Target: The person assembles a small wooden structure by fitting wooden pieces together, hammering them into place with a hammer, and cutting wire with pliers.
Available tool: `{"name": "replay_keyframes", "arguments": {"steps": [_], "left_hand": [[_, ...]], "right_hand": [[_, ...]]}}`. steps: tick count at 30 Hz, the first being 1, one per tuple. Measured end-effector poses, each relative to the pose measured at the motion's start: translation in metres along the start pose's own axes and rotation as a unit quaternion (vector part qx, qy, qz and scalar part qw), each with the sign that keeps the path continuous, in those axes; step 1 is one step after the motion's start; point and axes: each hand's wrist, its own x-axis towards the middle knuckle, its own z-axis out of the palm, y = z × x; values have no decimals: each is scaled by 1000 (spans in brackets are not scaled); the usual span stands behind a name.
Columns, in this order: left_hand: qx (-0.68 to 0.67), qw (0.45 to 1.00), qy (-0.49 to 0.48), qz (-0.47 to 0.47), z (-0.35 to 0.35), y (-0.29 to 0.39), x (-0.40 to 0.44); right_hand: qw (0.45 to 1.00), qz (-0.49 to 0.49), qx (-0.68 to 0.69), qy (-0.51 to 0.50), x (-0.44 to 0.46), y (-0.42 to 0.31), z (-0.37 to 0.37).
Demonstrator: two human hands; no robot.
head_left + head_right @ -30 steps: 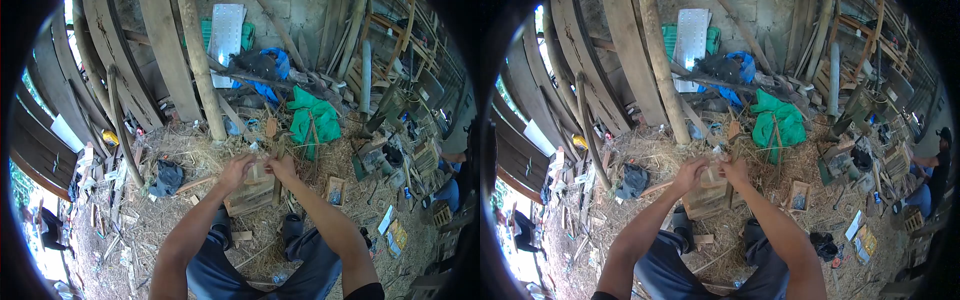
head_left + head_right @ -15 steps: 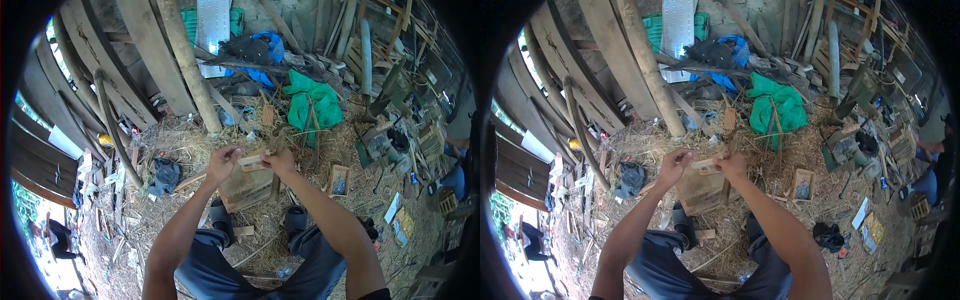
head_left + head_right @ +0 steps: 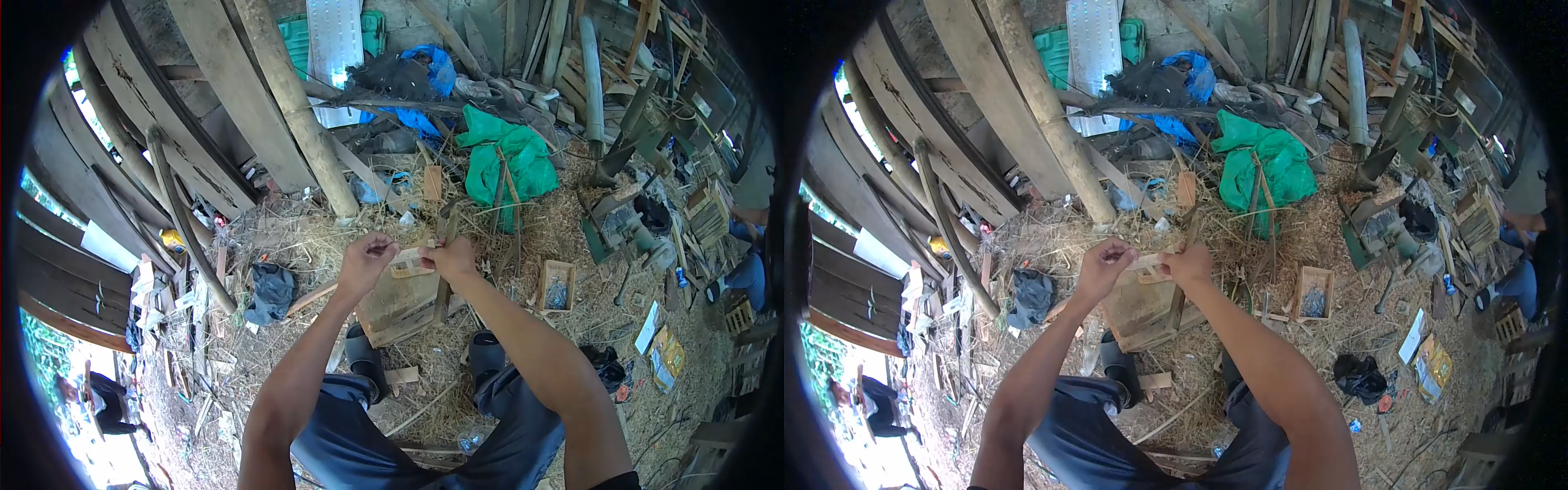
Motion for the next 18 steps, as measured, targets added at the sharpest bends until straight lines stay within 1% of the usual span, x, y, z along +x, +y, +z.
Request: {"name": "replay_keyframes", "arguments": {"steps": [1,3,4,6,10,12,18], "left_hand": [[0,1000,-1,-1,0,1,-1],[93,996,4,8,-1,4,-3],[91,996,7,9,0,2,-3],[70,990,14,119,2,-1,-2],[83,993,14,86,4,-8,-3],[148,982,12,116,5,-8,-3],[185,971,27,151,9,-4,-3]], "right_hand": [[1000,-8,17,9,-2,-1,0],[1000,-5,13,17,-5,-3,2],[1000,-3,7,22,-6,-5,4],[1000,-13,14,12,-12,-9,5],[999,-21,23,-13,-19,-15,4],[1000,-18,22,-15,-15,-13,3],[999,-33,32,2,-17,-13,4]]}}
